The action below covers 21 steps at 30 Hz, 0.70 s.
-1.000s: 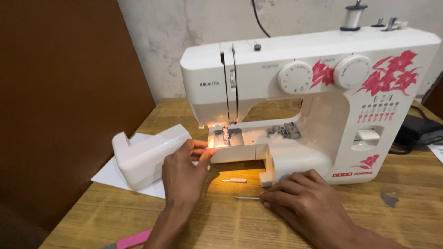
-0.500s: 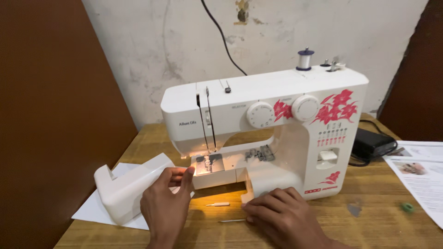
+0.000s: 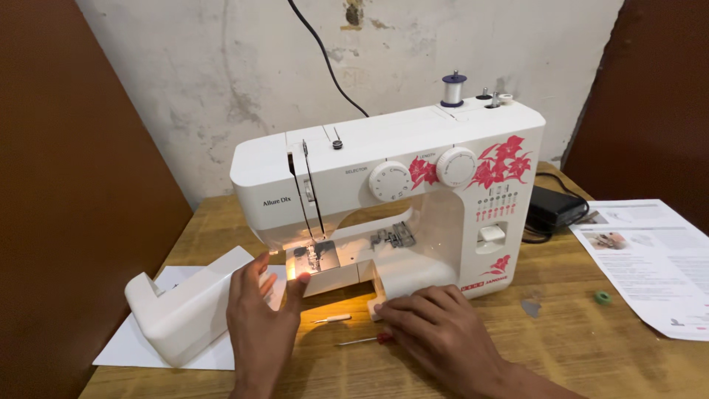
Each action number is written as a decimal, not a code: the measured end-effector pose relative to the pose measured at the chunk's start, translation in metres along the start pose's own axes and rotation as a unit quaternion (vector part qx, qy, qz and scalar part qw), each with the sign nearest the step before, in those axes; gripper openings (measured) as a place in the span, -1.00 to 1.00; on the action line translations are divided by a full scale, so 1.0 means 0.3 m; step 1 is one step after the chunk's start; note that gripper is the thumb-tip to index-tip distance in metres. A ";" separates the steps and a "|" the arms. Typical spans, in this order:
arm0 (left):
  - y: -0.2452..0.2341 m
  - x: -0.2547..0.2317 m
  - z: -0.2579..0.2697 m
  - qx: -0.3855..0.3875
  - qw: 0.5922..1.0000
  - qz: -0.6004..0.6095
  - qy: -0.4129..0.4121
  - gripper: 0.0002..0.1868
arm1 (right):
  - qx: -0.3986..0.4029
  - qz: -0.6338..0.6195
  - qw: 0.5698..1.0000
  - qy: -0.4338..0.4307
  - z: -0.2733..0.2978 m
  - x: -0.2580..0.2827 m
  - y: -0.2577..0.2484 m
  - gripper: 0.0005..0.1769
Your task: The person removes the bobbin case from a sewing machine, cleans it with a cotton swab, and reinserts it. They then use a small screwdriver to tighten a screw on the back of the machine.
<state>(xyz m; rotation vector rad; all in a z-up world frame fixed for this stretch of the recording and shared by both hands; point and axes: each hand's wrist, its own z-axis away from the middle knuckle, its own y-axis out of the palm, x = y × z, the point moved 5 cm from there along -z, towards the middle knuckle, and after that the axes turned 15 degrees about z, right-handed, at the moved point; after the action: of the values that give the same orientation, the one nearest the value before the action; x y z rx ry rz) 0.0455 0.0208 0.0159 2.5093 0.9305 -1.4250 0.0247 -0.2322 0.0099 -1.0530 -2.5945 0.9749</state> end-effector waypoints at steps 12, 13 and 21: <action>0.065 0.040 0.014 0.082 0.994 -0.067 0.001 -0.12 | 0.008 0.032 0.998 0.048 -0.030 -0.028 -0.030 -0.47; 0.068 0.046 0.016 0.083 0.994 -0.070 0.004 -0.12 | 0.016 0.030 0.998 0.050 -0.028 -0.030 -0.028 -0.46; 0.063 0.053 0.016 0.088 0.994 -0.065 -0.001 -0.16 | 0.025 0.039 0.998 0.037 -0.032 -0.034 -0.028 -0.49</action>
<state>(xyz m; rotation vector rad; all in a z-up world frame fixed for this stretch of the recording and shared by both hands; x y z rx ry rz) 0.0584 0.0111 -0.0033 2.6117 1.0269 -1.6145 0.0313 -0.2387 0.0233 -1.1622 -2.4741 0.9939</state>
